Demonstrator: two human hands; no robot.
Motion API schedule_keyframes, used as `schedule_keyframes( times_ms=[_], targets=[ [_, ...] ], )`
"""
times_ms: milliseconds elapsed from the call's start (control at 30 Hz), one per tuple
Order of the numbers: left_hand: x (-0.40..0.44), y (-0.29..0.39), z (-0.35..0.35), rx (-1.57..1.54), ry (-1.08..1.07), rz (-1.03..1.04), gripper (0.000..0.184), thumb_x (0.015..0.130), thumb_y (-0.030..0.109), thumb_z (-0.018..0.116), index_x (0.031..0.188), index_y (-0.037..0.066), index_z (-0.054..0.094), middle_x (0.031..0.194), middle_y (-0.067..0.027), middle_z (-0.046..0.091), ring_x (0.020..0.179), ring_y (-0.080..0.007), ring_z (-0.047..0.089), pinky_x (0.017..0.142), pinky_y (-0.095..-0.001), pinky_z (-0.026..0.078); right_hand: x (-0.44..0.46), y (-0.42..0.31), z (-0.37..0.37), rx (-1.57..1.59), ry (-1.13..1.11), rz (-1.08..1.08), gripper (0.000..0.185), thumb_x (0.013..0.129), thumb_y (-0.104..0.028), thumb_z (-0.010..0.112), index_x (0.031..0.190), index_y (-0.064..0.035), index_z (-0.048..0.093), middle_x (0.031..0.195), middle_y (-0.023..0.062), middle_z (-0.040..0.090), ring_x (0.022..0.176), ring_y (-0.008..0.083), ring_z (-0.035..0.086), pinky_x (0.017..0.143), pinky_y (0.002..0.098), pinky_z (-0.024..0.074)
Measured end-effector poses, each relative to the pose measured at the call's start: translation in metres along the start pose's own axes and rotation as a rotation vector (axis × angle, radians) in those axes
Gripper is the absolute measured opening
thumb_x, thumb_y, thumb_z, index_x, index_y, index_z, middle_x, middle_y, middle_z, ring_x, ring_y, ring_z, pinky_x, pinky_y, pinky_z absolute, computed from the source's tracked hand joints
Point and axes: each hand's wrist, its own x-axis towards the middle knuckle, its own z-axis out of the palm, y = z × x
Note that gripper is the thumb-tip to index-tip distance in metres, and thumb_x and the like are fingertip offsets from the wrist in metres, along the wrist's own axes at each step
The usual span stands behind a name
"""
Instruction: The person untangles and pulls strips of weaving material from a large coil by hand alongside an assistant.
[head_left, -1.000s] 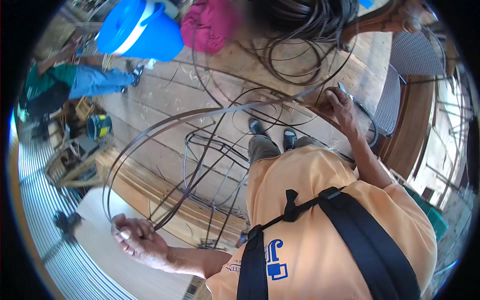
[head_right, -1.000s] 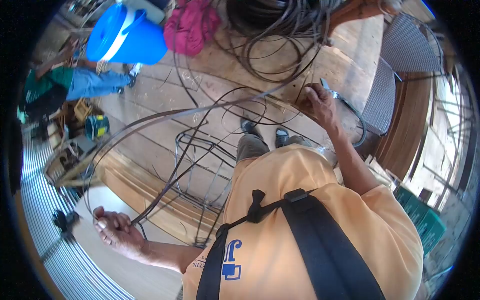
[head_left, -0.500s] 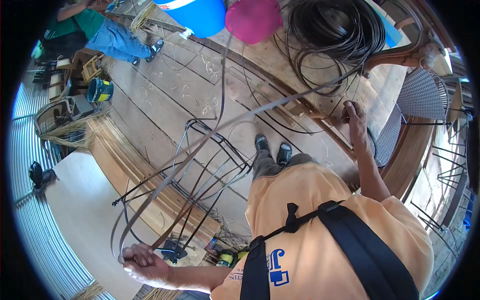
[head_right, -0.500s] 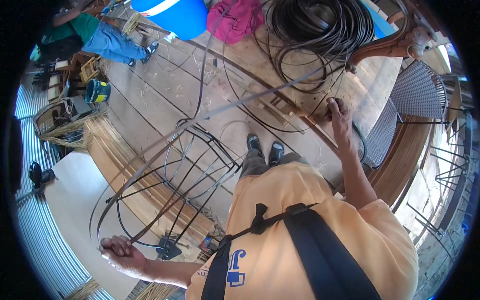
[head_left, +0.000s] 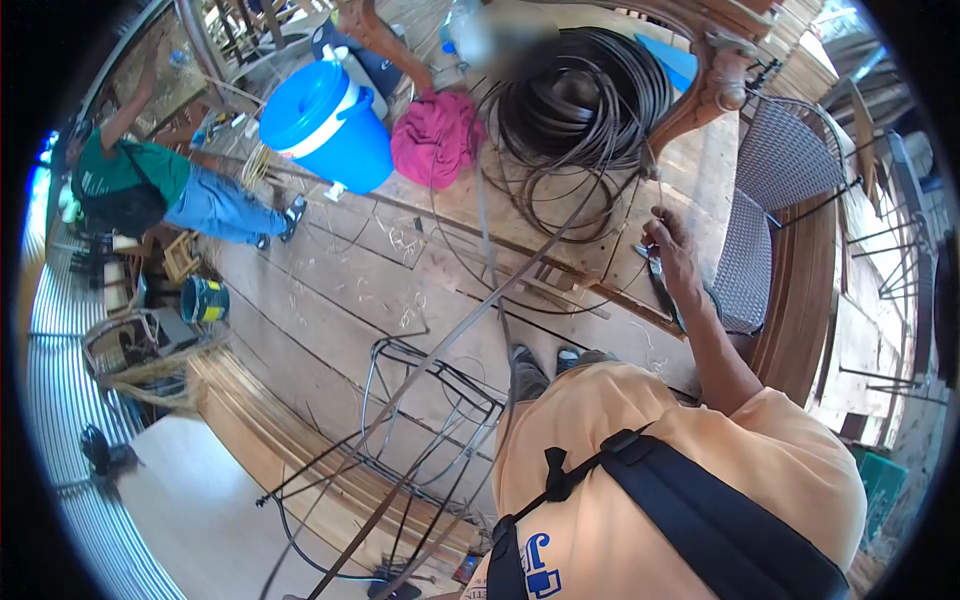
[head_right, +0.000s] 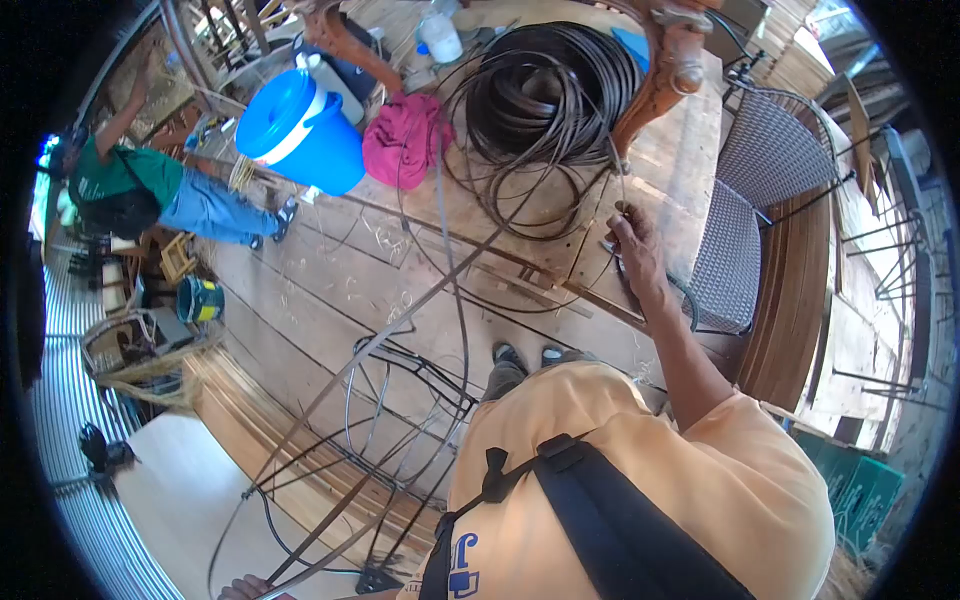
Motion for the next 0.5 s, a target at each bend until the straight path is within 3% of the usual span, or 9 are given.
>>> schedule_keyframes(
  times_ms=[167, 200, 233, 267, 333, 367, 400, 433, 500],
  targets=[
    [-0.008, -0.024, 0.02, -0.023, -0.091, -0.052, 0.047, 0.084, 0.052, 0.055, 0.058, 0.016, 0.041, 0.049, 0.0037, 0.029, 0.041, -0.012, 0.027, 0.043, -0.0278, 0.028, 0.016, -0.01, -0.009, -0.263, 0.177, -0.252, 0.045, 0.09, -0.034, 0.055, 0.12, -0.0014, 0.049, 0.103, 0.0075, 0.055, 0.089, 0.0148, 0.054, 0.078, 0.0279, 0.0435],
    [-0.013, -0.029, 0.036, -0.018, -0.096, -0.089, 0.043, 0.085, 0.047, 0.056, 0.06, 0.013, 0.048, 0.05, 0.0024, 0.038, 0.042, -0.0113, 0.033, 0.044, -0.0277, 0.032, 0.014, -0.021, -0.005, -0.343, 0.262, -0.345, 0.039, 0.091, -0.03, 0.054, 0.116, -0.0014, 0.051, 0.101, 0.0059, 0.057, 0.091, 0.0128, 0.054, 0.08, 0.0272, 0.0434],
    [-0.01, -0.048, 0.036, 0.279, -0.136, 0.1, 0.04, 0.085, 0.045, 0.056, 0.07, 0.008, 0.061, 0.058, -0.0049, 0.054, 0.045, -0.0127, 0.043, 0.045, -0.031, 0.038, 0.013, -0.034, -0.002, -0.295, 0.257, -0.377, 0.035, 0.092, -0.027, 0.054, 0.115, -0.0016, 0.052, 0.1, 0.0053, 0.057, 0.091, 0.0121, 0.054, 0.08, 0.0267, 0.0433],
    [-0.005, -0.058, 0.029, 0.239, -0.386, -0.074, 0.047, 0.083, 0.05, 0.057, 0.087, 0.004, 0.068, 0.067, -0.0154, 0.063, 0.047, -0.0193, 0.05, 0.045, -0.0449, 0.043, 0.012, -0.05, 0.001, -0.248, 0.249, -0.409, 0.031, 0.092, -0.024, 0.054, 0.113, -0.0018, 0.053, 0.098, 0.0047, 0.058, 0.09, 0.0114, 0.053, 0.08, 0.0261, 0.0433],
    [-0.001, -0.088, 0.061, 0.177, -0.733, -0.36, 0.031, 0.084, 0.019, 0.057, 0.061, 0.001, 0.045, 0.059, 0.0, 0.042, 0.047, -0.0076, 0.036, 0.042, -0.0218, 0.027, 0.009, -0.09, 0.019, -0.112, 0.237, -0.533, 0.017, 0.092, -0.012, 0.053, 0.106, -0.0027, 0.058, 0.09, 0.0014, 0.06, 0.085, 0.0082, 0.053, 0.077, 0.0227, 0.0432],
    [-0.012, -0.095, 0.097, 0.167, -1.09, -0.08, 0.024, 0.079, 0.012, 0.058, 0.061, 0.001, 0.047, 0.062, -0.003, 0.047, 0.05, -0.0109, 0.041, 0.044, -0.0245, 0.031, 0.01, -0.109, 0.03, -0.127, 0.224, -0.521, 0.017, 0.092, -0.011, 0.053, 0.105, -0.0023, 0.058, 0.089, 0.0009, 0.06, 0.083, 0.0078, 0.053, 0.076, 0.0221, 0.0432],
    [-0.023, -0.111, 0.117, 0.191, -1.146, -0.182, 0.025, 0.076, 0.022, 0.07, 0.073, -0.002, 0.064, 0.071, -0.0099, 0.06, 0.058, -0.0167, 0.052, 0.051, -0.0261, 0.037, 0.014, -0.126, 0.04, -0.143, 0.213, -0.51, 0.016, 0.092, -0.011, 0.054, 0.105, -0.002, 0.059, 0.088, 0.0004, 0.06, 0.082, 0.0075, 0.053, 0.075, 0.0215, 0.0432],
    [-0.037, -0.124, 0.141, 0.276, -1.252, -0.206, 0.012, 0.076, 0.01, 0.068, 0.08, -0.001, 0.065, 0.073, -0.0102, 0.06, 0.06, -0.0178, 0.054, 0.054, -0.0277, 0.04, 0.021, -0.136, 0.045, -0.161, 0.203, -0.499, 0.016, 0.092, -0.01, 0.054, 0.104, -0.0017, 0.059, 0.087, -0.0002, 0.06, 0.08, 0.0071, 0.053, 0.074, 0.0209, 0.0432],
    [-0.061, -0.133, 0.206, 0.289, -1.487, -0.143, 0.01, 0.079, 0.007, 0.065, 0.084, -0.002, 0.064, 0.078, -0.0121, 0.06, 0.066, -0.0215, 0.058, 0.059, -0.0303, 0.045, 0.045, -0.138, 0.053, -0.139, 0.134, -0.509, 0.015, 0.091, -0.008, 0.054, 0.103, -0.0008, 0.06, 0.087, -0.0005, 0.06, 0.08, 0.006, 0.053, 0.072, 0.0197, 0.0436]
  ],
)
